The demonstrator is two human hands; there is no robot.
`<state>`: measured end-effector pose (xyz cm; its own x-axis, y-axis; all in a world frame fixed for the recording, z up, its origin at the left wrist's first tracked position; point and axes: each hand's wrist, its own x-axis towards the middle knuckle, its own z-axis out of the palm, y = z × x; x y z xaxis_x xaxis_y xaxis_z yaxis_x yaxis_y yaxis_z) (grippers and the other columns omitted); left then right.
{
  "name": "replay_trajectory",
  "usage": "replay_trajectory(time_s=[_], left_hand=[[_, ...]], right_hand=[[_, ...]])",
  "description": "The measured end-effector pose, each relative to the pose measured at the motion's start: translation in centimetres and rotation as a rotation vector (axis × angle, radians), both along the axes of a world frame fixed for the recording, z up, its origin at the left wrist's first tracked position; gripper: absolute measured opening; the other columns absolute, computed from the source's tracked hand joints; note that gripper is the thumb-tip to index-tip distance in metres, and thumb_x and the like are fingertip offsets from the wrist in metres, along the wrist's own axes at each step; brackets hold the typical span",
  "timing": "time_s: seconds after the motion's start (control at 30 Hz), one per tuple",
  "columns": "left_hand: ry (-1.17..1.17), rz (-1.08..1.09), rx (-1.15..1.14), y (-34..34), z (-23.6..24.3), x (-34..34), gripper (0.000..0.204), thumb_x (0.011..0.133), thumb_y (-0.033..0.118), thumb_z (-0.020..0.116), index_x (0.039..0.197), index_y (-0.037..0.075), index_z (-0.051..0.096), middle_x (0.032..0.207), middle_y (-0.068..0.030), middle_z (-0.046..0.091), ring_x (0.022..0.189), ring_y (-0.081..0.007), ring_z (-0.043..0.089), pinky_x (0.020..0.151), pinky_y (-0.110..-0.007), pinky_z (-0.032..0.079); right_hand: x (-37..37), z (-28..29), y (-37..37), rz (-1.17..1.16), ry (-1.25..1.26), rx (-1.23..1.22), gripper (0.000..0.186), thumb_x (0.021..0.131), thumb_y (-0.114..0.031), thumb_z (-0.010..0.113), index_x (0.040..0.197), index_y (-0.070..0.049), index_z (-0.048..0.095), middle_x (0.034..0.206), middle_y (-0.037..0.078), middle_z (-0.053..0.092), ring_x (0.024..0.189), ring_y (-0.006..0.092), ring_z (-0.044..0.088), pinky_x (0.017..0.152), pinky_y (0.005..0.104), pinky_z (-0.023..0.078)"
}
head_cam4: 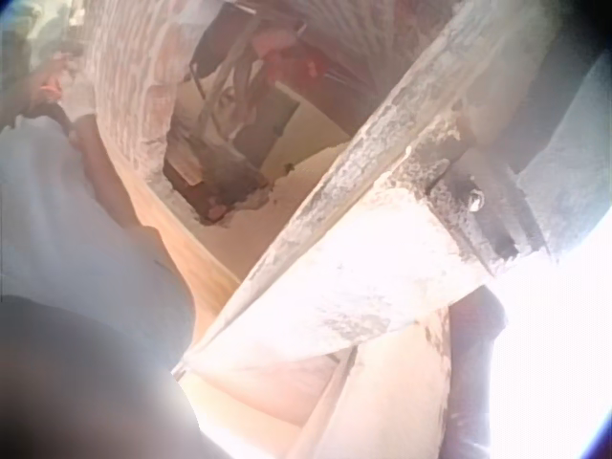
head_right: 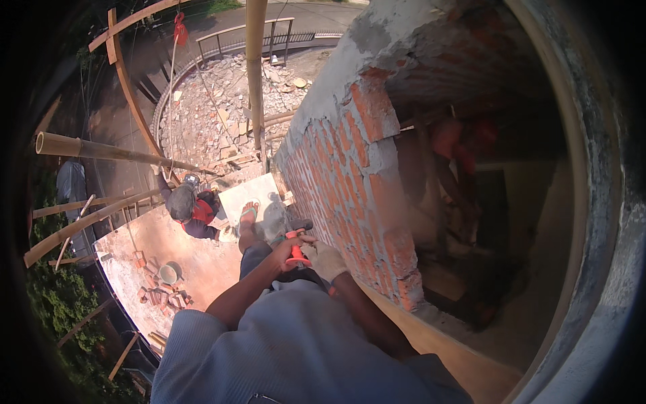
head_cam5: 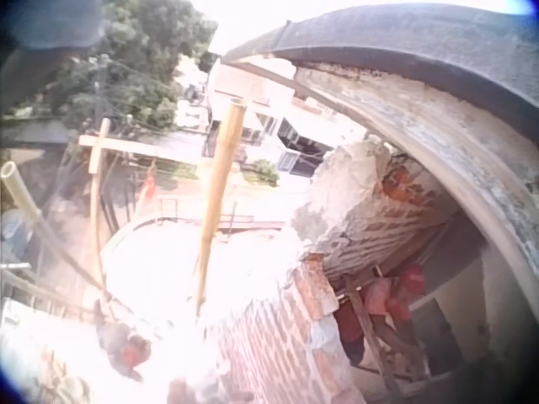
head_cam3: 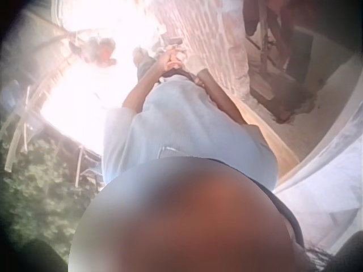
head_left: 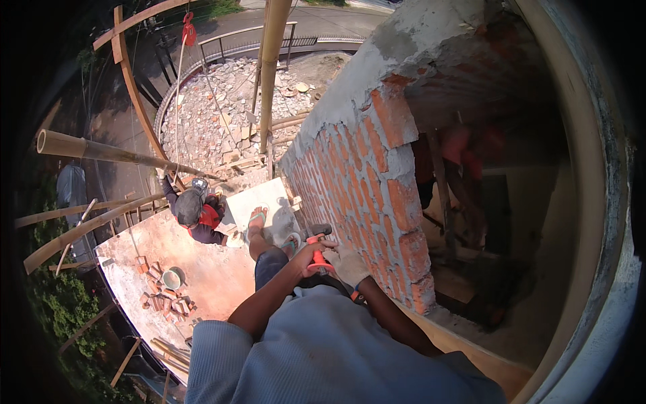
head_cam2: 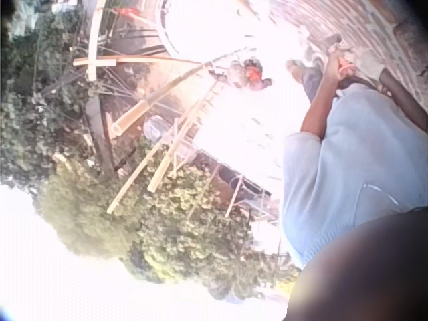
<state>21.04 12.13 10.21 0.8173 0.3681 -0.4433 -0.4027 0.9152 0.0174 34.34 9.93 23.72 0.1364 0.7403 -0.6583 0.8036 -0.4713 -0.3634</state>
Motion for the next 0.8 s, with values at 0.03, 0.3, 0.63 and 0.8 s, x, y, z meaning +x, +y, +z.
replay_trajectory(time_s=[0.03, 0.3, 0.63, 0.8], left_hand=[[-0.008, 0.049, -0.049, -0.7, -0.2, -0.2, 0.036, 0.085, 0.011, 0.055, 0.118, -0.003, 0.059, 0.105, -0.0135, 0.064, 0.094, -0.0262, 0.066, 0.083, -0.040, 0.057], [0.298, 0.437, -0.091, -3.0, -3.7, -6.8, 0.039, 0.092, 0.019, 0.054, 0.120, -0.007, 0.056, 0.102, -0.0214, 0.065, 0.092, -0.0308, 0.066, 0.082, -0.044, 0.056], [0.597, 0.963, -0.101, -11.5, -6.0, -25.7, 0.021, 0.081, 0.007, 0.064, 0.091, 0.012, 0.046, 0.083, -0.0077, 0.057, 0.070, -0.0221, 0.061, 0.081, -0.046, 0.055], [0.794, 1.054, -0.320, -17.9, -6.5, -30.8, 0.021, 0.074, 0.001, 0.055, 0.087, 0.012, 0.044, 0.085, -0.0083, 0.055, 0.073, -0.0242, 0.059, 0.077, -0.046, 0.056]], right_hand=[[0.5, 0.9, 0.3, 0.095, 0.005, -0.009, 0.051, 0.096, -0.047, 0.047, 0.111, -0.001, 0.065, 0.101, 0.027, 0.065, 0.100, 0.0424, 0.062, 0.084, 0.0478, 0.048], [12.4, 9.0, 14.1, -0.092, -0.500, 0.753, 0.074, 0.082, -0.044, 0.072, 0.133, 0.003, 0.048, 0.126, 0.020, 0.058, 0.114, 0.0335, 0.058, 0.097, 0.0420, 0.047], [16.2, 4.1, 21.9, -0.209, -0.463, 0.401, 0.088, 0.064, -0.038, 0.087, 0.131, 0.007, 0.051, 0.127, 0.029, 0.058, 0.115, 0.0377, 0.060, 0.098, 0.0431, 0.046], [17.0, 3.7, 22.6, -0.201, -0.355, 0.324, 0.113, 0.059, -0.042, 0.089, 0.144, 0.007, 0.033, 0.136, 0.029, 0.051, 0.127, 0.0396, 0.051, 0.104, 0.0427, 0.044]])
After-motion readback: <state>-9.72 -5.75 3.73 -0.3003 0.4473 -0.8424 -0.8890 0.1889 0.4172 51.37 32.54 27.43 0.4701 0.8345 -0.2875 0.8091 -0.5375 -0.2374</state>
